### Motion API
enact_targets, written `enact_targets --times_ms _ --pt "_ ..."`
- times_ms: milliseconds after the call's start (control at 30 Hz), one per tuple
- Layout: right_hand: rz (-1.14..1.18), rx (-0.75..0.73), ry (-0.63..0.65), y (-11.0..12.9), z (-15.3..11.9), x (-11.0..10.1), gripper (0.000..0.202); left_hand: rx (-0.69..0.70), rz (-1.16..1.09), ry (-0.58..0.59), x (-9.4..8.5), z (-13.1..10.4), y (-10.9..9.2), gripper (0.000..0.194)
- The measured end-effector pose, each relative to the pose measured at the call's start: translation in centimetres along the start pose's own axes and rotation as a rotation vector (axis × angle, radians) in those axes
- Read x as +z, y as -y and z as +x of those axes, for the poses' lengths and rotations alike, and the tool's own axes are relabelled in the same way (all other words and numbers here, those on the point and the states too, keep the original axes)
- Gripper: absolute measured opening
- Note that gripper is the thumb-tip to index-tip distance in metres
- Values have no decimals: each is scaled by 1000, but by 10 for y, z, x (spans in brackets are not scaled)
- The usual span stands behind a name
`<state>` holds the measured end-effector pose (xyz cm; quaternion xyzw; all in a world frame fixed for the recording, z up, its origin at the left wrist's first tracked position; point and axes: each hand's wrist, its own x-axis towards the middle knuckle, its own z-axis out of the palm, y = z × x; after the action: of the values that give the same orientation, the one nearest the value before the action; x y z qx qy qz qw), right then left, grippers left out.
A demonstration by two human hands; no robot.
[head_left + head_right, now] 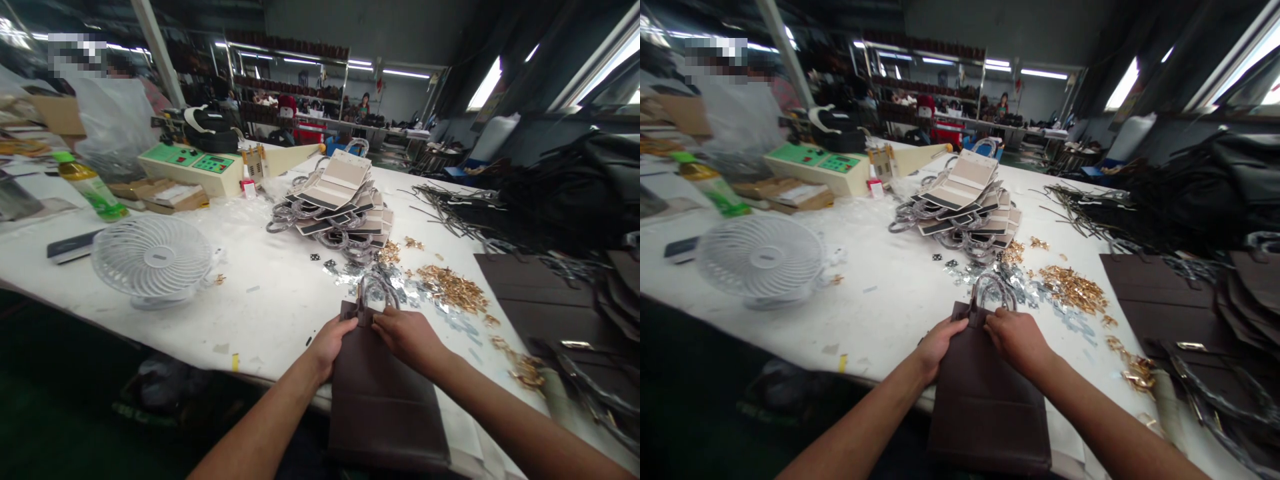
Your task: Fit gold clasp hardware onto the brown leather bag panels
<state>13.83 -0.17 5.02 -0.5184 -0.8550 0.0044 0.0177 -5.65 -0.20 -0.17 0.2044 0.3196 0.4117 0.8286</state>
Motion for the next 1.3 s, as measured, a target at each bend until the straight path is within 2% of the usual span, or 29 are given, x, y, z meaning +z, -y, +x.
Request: enact_targets --times_ms 100,200,300,400,533,667,767,867,1000,1067,1133,1200,1300 --pt "71 4 -20 -5 1 2 25 -7 1 8 0 -1 0 30" --pt "273 36 -27 -14 2 2 20 -6 8 17 0 -2 -2 30" --pt "392 109 -116 -13 0 8 18 -1 0 -3 1 -3 -3 27" --pt "237 91 -163 1 -3 13 26 4 -6 -35 3 -2 -4 25" --pt "32 83 -95 19 1 10 27 -9 2 -47 5 2 -6 29" --pt "76 154 -115 22 4 1 24 -10 60 -78 5 6 -8 34" --pt "248 189 -242 15 -9 -1 28 62 182 -73 5 8 -8 44" --pt "322 312 -345 -16 -40 1 33 197 389 -138 7 7 -4 59" --pt "146 664 -291 -97 -93 1 32 349 585 -233 14 7 7 90" --pt "106 768 -236 -139 -115 1 34 416 712 -255 16 6 9 84" --pt "96 810 -162 -172 -129 3 37 469 870 -281 18 6 8 64" --pt "111 808 -97 -192 -134 6 41 487 985 -294 20 5 6 50" --pt "155 773 -47 -204 -131 12 32 493 1062 -315 22 4 3 47"
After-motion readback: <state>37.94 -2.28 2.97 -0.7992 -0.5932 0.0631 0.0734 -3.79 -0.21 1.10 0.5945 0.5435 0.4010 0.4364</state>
